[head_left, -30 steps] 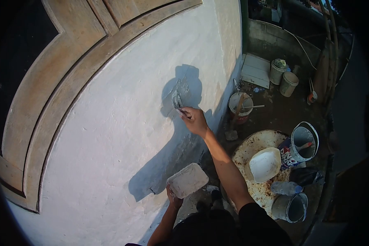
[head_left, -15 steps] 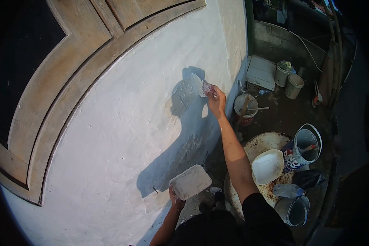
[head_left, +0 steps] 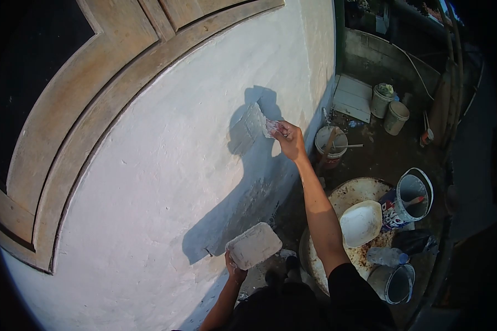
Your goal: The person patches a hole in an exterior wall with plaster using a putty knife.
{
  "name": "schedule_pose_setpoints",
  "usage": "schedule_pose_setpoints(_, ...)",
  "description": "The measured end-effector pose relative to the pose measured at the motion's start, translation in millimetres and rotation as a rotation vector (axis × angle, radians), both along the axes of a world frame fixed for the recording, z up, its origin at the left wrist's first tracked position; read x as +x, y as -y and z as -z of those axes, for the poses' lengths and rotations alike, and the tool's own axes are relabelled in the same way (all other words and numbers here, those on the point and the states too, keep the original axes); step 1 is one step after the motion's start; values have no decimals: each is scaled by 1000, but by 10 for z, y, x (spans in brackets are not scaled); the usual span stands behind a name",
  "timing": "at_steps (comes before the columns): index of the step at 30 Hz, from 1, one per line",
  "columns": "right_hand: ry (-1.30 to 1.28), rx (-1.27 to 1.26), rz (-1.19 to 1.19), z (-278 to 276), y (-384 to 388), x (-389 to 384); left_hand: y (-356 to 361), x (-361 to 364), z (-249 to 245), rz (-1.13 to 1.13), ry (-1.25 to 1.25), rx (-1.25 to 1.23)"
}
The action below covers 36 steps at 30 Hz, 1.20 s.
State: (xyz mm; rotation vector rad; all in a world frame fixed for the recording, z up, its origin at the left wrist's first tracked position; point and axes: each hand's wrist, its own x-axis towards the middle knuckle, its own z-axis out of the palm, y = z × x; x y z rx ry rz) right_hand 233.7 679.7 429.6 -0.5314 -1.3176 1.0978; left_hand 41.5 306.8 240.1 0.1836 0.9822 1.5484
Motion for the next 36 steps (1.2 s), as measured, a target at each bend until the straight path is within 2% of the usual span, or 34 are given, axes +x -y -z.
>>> schedule_pose_setpoints(6, 7, 58, -7, 58, 167, -151, -5, 0, -1, 17, 25, 19)
schedule_pose_setpoints(12, -3, 32, -58, -18, 694, -356, -17, 22, -38, 41, 1, 48)
schedule_pose_setpoints(16, 55, 69, 59, -122, 1179, -522, -3, 21, -6, 43, 3, 43)
schedule_pose_setpoints(17, 110, 119, 162, -80, 1238, -547, -6, 28, -15, 43, 0, 32)
schedule_pose_setpoints(20, 87, 61, 216, -65, 1259, -415, -3, 8, 47, 33, 4, 24)
schedule_pose_setpoints(21, -62, 40, 250, 49, 1130, -454, -3, 2, 23, 23, -5, 17)
schedule_pose_setpoints(24, -107, -55, 502, 28, 763, -311, 55, 8, -28, 2, -13, 9)
schedule_pose_setpoints(27, -162, -50, 642, 94, 305, -439, 106, -29, -7, 2, -8, 14)
schedule_pose_setpoints(30, 114, 69, 648, 266, 139, -647, 130, -26, -58, 0, -25, 6)
schedule_pose_setpoints(36, 195, 221, 519, 270, 436, -787, 134, -37, -39, 9, -46, 10)
